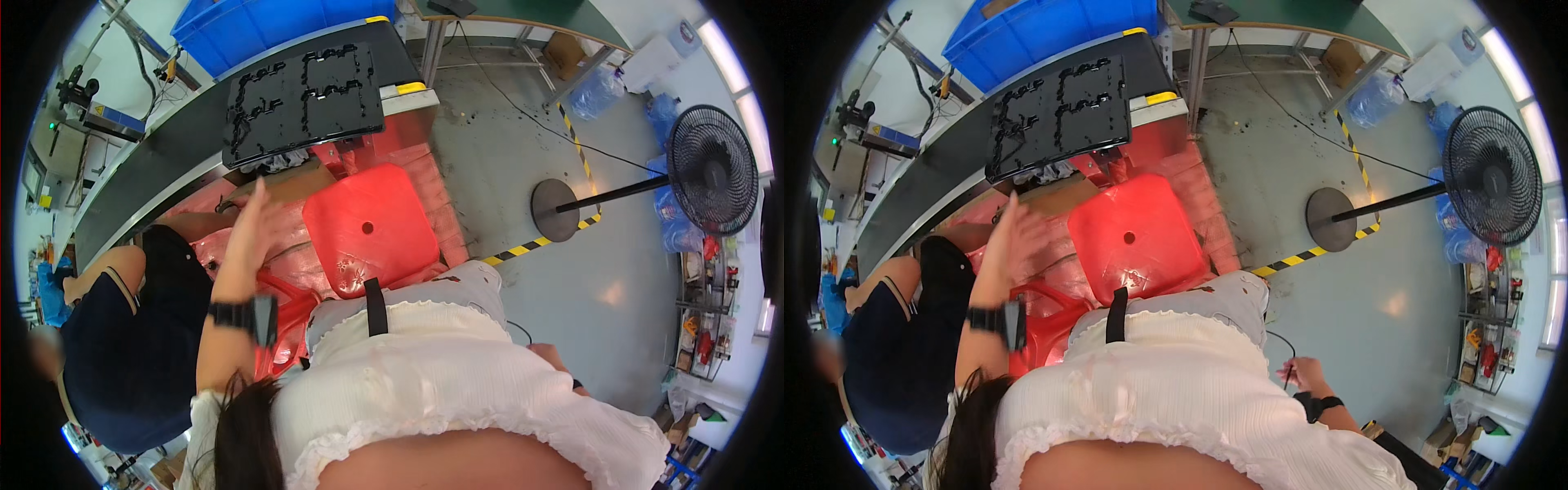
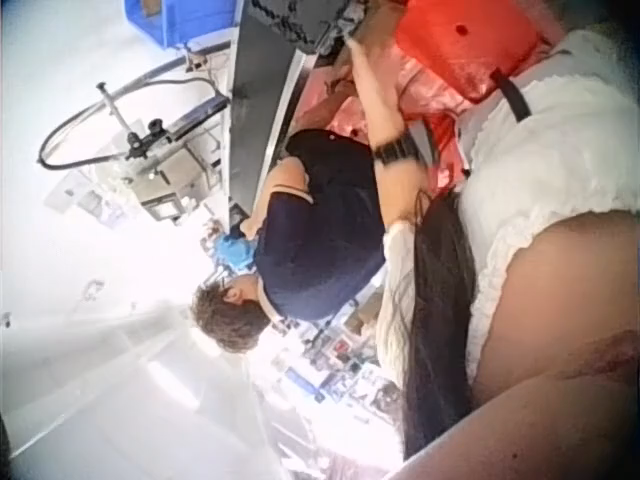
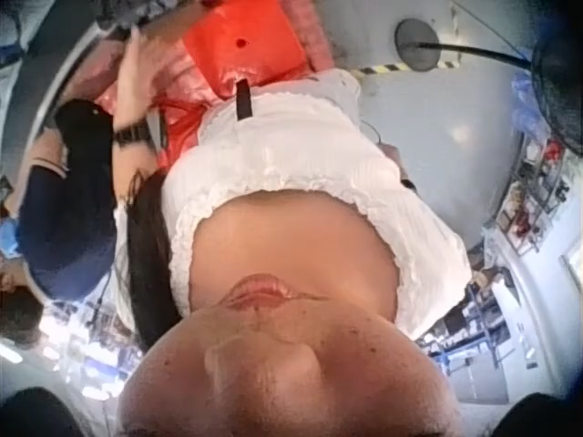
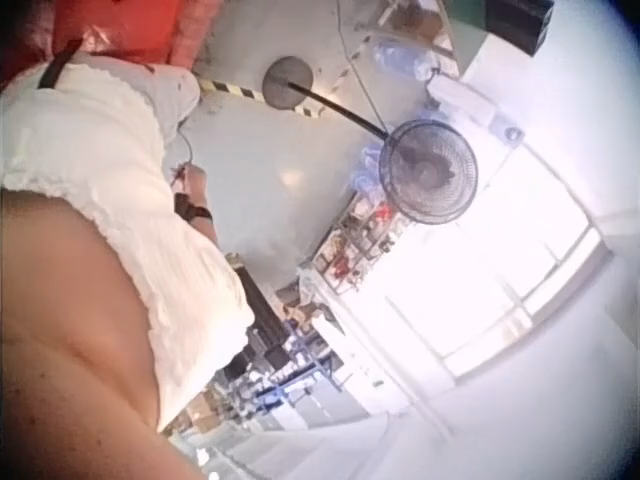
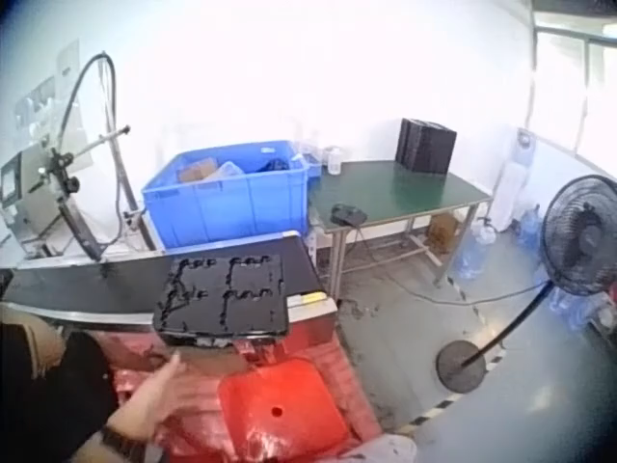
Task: Manually assemble and check plastic electronic housing components on an assembly line.
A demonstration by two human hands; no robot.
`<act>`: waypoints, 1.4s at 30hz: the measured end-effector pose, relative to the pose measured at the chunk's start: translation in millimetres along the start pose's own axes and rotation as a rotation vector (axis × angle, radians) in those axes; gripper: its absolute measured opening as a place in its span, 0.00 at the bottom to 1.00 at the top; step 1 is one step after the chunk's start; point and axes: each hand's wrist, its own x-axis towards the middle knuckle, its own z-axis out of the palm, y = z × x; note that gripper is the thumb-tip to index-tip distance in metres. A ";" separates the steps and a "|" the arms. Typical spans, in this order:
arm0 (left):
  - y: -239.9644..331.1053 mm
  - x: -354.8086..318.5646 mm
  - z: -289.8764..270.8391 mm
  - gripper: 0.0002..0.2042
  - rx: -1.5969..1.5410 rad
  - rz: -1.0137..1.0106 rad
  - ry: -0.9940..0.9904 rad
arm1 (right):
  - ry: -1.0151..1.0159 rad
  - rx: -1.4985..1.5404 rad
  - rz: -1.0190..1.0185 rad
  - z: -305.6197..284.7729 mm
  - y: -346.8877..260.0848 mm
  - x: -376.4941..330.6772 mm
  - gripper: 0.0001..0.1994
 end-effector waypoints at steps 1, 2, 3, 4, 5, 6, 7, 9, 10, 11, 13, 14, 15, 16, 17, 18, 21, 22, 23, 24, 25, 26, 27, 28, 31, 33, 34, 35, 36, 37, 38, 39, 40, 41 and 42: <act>8.4 22.4 14.7 0.44 -0.163 0.041 0.004 | 0.043 0.338 -0.093 -8.6 -22.8 -26.7 0.11; 15.1 44.1 34.1 0.39 -0.287 0.071 0.045 | 0.077 0.559 -0.208 -14.4 -43.7 -53.1 0.09; 20.1 61.2 50.9 0.34 -0.420 0.100 0.053 | 0.021 0.598 -0.174 -21.9 -60.2 -76.2 0.09; 23.2 73.6 62.0 0.34 -0.410 0.088 0.068 | -0.021 0.583 -0.129 -20.9 -69.8 -99.6 0.09; 21.0 85.0 70.6 0.28 -0.413 0.235 0.039 | -0.049 0.565 -0.082 -18.5 -73.6 -118.3 0.09; 15.7 91.3 74.1 0.22 -0.440 0.338 0.034 | -0.065 0.542 -0.040 -15.0 -71.4 -133.9 0.09; 11.6 94.9 73.3 0.22 -0.403 0.355 0.009 | -0.075 0.505 0.011 -10.5 -65.7 -145.0 0.09; 11.1 101.9 68.3 0.09 -0.531 0.477 0.104 | -0.089 0.405 0.099 -0.6 -48.8 -158.2 0.09; 12.9 101.5 61.7 0.08 -0.555 0.444 0.143 | -0.099 0.334 0.142 3.7 -37.8 -162.3 0.09; 15.0 96.9 51.0 0.07 -0.574 0.381 0.218 | -0.113 0.251 0.184 8.5 -26.7 -163.7 0.09; 12.4 77.8 32.8 0.09 -0.403 0.451 0.153 | -0.163 0.049 0.266 17.1 -6.5 -167.5 0.09; 9.0 65.8 26.9 0.11 -0.352 0.468 0.194 | -0.198 -0.058 0.301 20.0 2.4 -168.9 0.09; 6.0 53.0 21.5 0.14 -0.373 0.454 0.194 | -0.239 -0.166 0.335 21.9 11.1 -170.6 0.10; 3.0 37.1 14.2 0.15 -0.291 0.359 0.214 | -0.287 -0.265 0.366 23.5 18.8 -171.9 0.10; -2.5 16.9 5.5 0.16 -0.144 0.336 0.080 | -0.334 -0.364 0.394 23.9 26.0 -172.6 0.10; -12.4 3.2 3.3 0.17 -0.244 0.276 -0.050 | -0.385 -0.450 0.418 23.8 32.8 -174.6 0.10; -45.2 -23.6 -3.0 0.16 -0.206 0.125 -0.064 | -0.517 -0.638 0.480 12.9 49.4 -174.4 0.10; -63.1 -26.6 -4.1 0.16 -0.191 0.111 -0.052 | -0.552 -0.689 0.498 3.2 54.9 -173.5 0.10; -78.4 -27.7 -9.1 0.17 -0.222 -0.040 -0.066 | -0.600 -0.743 0.522 -7.4 59.1 -171.8 0.10; -95.9 -25.0 -13.5 0.16 -0.162 -0.016 -0.033 | -0.647 -0.796 0.546 -21.3 62.0 -170.5 0.11; -113.7 -20.5 -17.5 0.16 -0.148 -0.019 -0.044 | -0.690 -0.837 0.574 -36.9 62.6 -168.7 0.11; -127.9 -13.1 -22.0 0.15 -0.117 -0.039 0.032 | -0.724 -0.875 0.601 -52.1 61.9 -170.5 0.11; -140.5 -2.9 -24.6 0.15 -0.121 -0.080 0.078 | -0.738 -0.907 0.636 -68.8 60.2 -172.9 0.11; -152.7 10.2 -25.8 0.14 -0.128 0.048 0.105 | -0.754 -0.923 0.647 -81.2 60.0 -179.4 0.11; -176.0 51.6 -34.2 0.15 -0.002 0.095 0.182 | -0.686 -0.938 0.722 -97.2 57.0 -188.5 0.11; -192.6 76.6 -33.0 0.16 0.026 0.096 0.244 | -0.636 -0.931 0.748 -93.0 51.1 -191.3 0.11; -200.0 88.1 -31.2 0.16 0.309 0.189 0.332 | -0.606 -0.926 0.761 -90.3 46.2 -193.0 0.11; -205.9 97.7 -30.5 0.16 0.611 0.270 0.402 | -0.575 -0.921 0.771 -85.5 39.7 -194.0 0.11; -212.5 105.2 -29.0 0.16 0.592 0.252 0.417 | -0.546 -0.922 0.790 -84.7 32.1 -199.1 0.12; -218.4 111.0 -27.5 0.15 0.763 0.301 0.417 | -0.515 -0.926 0.817 -85.6 23.4 -204.4 0.12; -222.3 116.7 -25.7 0.15 0.936 0.355 0.409 | -0.476 -0.931 0.855 -90.7 14.9 -213.4 0.12; -225.1 122.3 -23.4 0.15 0.936 0.335 0.402 | -0.432 -0.938 0.901 -97.9 6.9 -224.6 0.12; -227.4 126.5 -20.5 0.13 0.997 0.317 0.451 | -0.378 -0.953 0.961 -110.5 0.7 -238.3 0.12; -229.7 129.0 -17.1 0.12 1.045 0.312 0.481 | -0.318 -0.971 1.029 -124.6 -2.2 -252.2 0.12; -230.3 131.3 -14.0 0.12 1.023 0.369 0.510 | -0.247 -0.994 1.098 -139.5 -1.8 -261.1 0.12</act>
